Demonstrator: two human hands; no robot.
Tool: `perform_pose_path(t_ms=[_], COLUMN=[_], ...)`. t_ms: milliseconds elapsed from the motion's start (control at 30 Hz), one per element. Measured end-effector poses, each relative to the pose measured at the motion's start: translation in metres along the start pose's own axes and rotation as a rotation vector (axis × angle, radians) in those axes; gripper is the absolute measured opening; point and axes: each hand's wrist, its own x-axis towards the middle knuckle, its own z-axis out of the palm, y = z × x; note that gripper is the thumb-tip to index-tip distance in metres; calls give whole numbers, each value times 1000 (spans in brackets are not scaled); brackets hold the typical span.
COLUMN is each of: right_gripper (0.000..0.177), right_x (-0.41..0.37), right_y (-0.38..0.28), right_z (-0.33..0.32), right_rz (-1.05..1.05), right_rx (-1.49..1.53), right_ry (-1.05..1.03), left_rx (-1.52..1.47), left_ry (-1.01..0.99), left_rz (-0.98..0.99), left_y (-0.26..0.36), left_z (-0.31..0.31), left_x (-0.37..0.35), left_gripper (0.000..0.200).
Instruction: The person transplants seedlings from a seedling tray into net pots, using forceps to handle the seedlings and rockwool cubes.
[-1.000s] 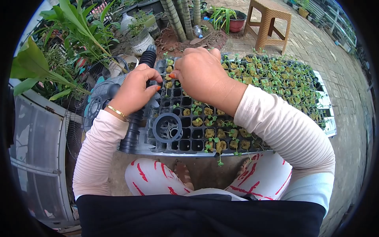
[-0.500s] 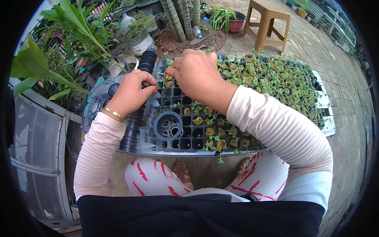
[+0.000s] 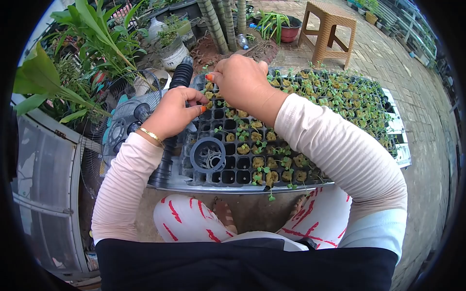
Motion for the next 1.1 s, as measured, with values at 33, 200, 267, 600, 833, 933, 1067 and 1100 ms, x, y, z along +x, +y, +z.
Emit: perform_pose_path(t_ms=[33, 200, 267, 600, 833, 933, 1067, 1100], right_gripper=[24, 25, 26, 31, 29, 33, 30, 30], right_x=[1, 4, 5, -23, -66, -89, -116, -121], right_y=[0, -2, 2, 7, 16, 16, 16, 18], right_z=[-1, -7, -12, -71, -107, -116, -119, -119], right_rz=[1, 26, -23, -107, -90, -145, -194, -189], right_rx=[1, 36, 97, 327, 316, 434, 438, 440], right_ry=[0, -2, 47, 214, 302, 284, 361, 369], left_rx=[-3, -6, -23, -48, -279, -294, -378, -449], left_ry=[8, -8, 37, 67, -18, -14, -24, -26], left_rz=[4, -56, -6, 33, -116, -135, -178, -193], left_y=[0, 3, -1, -4, -4, 0, -4, -5], left_z=[1, -1, 1, 2, -3, -9, -12, -13], left_x=[0, 0, 0, 1, -3, -8, -19, -22], left_gripper=[24, 29, 27, 22, 11, 12, 15, 15])
